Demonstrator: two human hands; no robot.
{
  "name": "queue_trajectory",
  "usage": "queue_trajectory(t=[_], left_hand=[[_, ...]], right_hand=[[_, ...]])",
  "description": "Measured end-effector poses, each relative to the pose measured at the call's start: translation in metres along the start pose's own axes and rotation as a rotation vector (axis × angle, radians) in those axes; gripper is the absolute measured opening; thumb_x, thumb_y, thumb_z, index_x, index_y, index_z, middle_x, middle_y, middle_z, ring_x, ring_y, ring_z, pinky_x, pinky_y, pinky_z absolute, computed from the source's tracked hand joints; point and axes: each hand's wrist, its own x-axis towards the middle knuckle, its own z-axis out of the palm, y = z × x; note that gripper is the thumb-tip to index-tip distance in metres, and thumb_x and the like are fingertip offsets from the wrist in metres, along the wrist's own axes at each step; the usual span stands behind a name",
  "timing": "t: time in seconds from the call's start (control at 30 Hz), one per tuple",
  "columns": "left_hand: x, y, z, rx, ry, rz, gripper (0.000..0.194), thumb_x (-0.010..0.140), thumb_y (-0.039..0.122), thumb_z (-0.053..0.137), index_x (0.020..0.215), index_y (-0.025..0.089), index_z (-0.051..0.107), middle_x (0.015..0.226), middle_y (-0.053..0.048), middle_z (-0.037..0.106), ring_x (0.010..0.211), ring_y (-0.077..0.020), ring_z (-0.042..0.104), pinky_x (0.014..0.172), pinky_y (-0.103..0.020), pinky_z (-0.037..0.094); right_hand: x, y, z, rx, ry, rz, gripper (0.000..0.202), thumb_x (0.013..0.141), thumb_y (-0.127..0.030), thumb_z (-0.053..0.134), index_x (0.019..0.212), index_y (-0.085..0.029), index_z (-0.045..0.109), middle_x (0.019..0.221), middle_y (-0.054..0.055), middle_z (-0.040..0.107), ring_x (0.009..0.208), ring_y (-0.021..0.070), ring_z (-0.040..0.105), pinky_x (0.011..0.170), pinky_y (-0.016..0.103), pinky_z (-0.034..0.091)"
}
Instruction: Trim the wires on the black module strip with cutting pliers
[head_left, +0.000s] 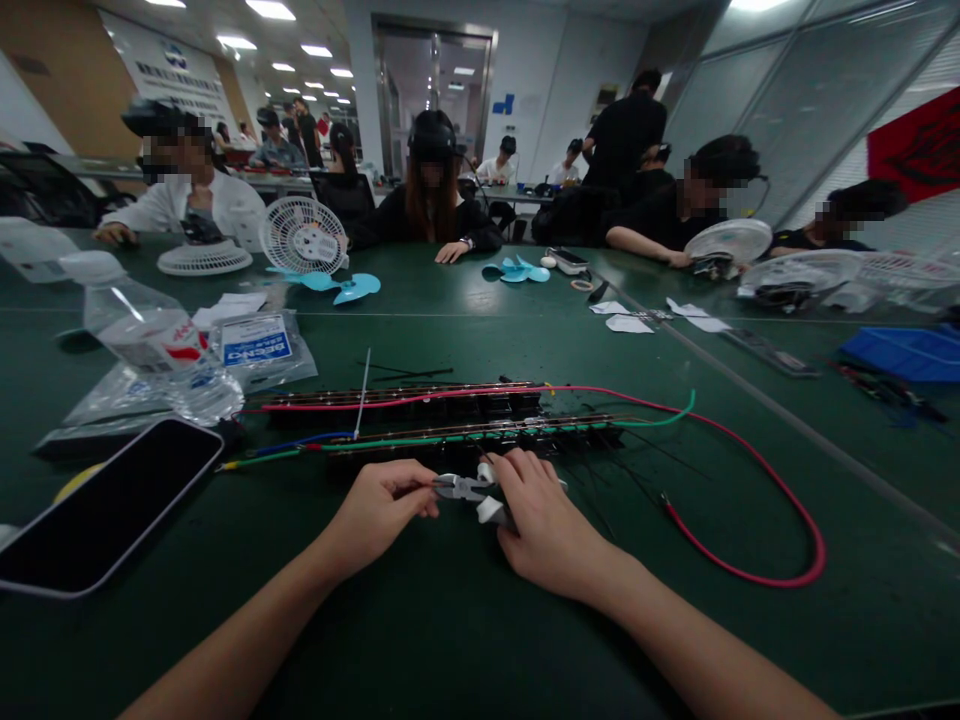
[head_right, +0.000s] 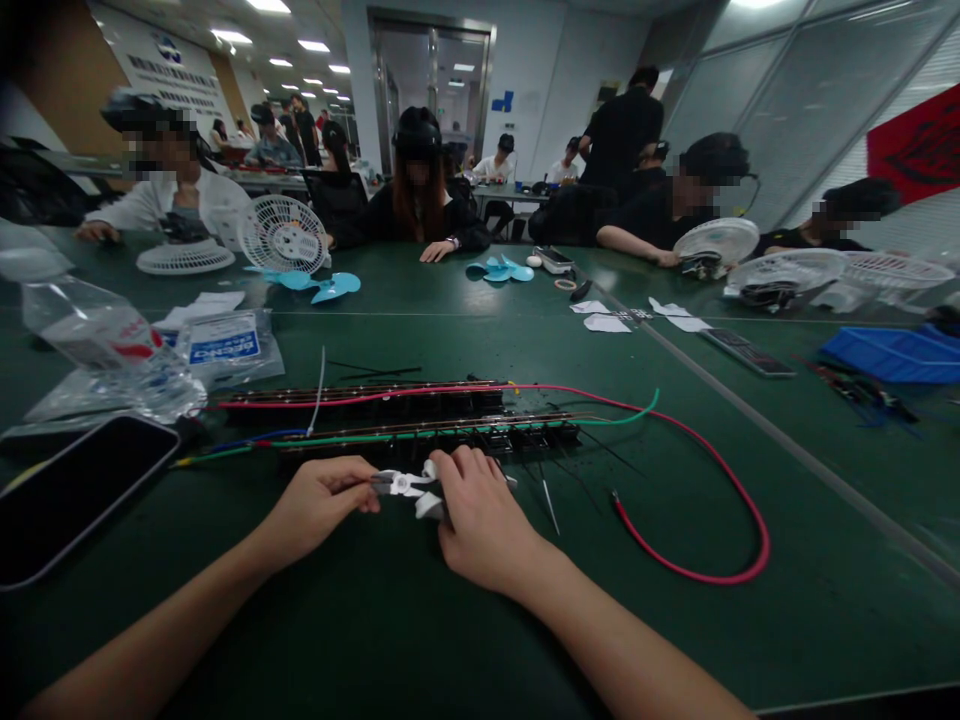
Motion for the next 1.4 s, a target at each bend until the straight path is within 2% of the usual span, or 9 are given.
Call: queue_trajectory(t=[0.5,0.73,1.4], left_hand=[[-0.0001,0.0005,0.0001,-0.019,0.013,0.038,0.014,0.082,0.015,0.057,0.078,0.016,0.071,0.071,-0.002,0.066,0.065,-0.0136,0.061,0.059,-0.023,0.048],[0.0001,-0.0012,0.0012,-0.004,0.037,0.031,0.015,0.081,0.015,0.057,0.078,0.016,0.072,0.07,-0.002,0.066,0.064,-0.0136,0.061,0.058,-0.023,0.047],[-0.0005,0.0018,0.0008,0.037,0.045,0.047,0.016,0.082,0.014,0.057,0.075,0.015,0.072,0.07,-0.002,0.066,0.064,-0.0138,0.06,0.059,-0.024,0.045]], right_hand=[[-0.0001,-0.0004,-0.0006,0.059,0.013,-0.025,0.072,0.068,-0.01,0.053,0.137,-0.015,0.032,0.12,0.014,0.047,0.11,0.0288,0.041,0.099,0.048,0.033],[0.0003,0.0002,-0.0013,0.062,0.0,-0.03,0.06,0.07,-0.011,0.052,0.129,-0.016,0.04,0.115,0.013,0.048,0.104,0.0275,0.043,0.094,0.046,0.035],[0.0024,-0.0011,-0.0013,0.03,-0.028,-0.003,0.046,0.073,-0.012,0.052,0.118,-0.014,0.045,0.11,0.012,0.05,0.099,0.026,0.044,0.086,0.041,0.037]])
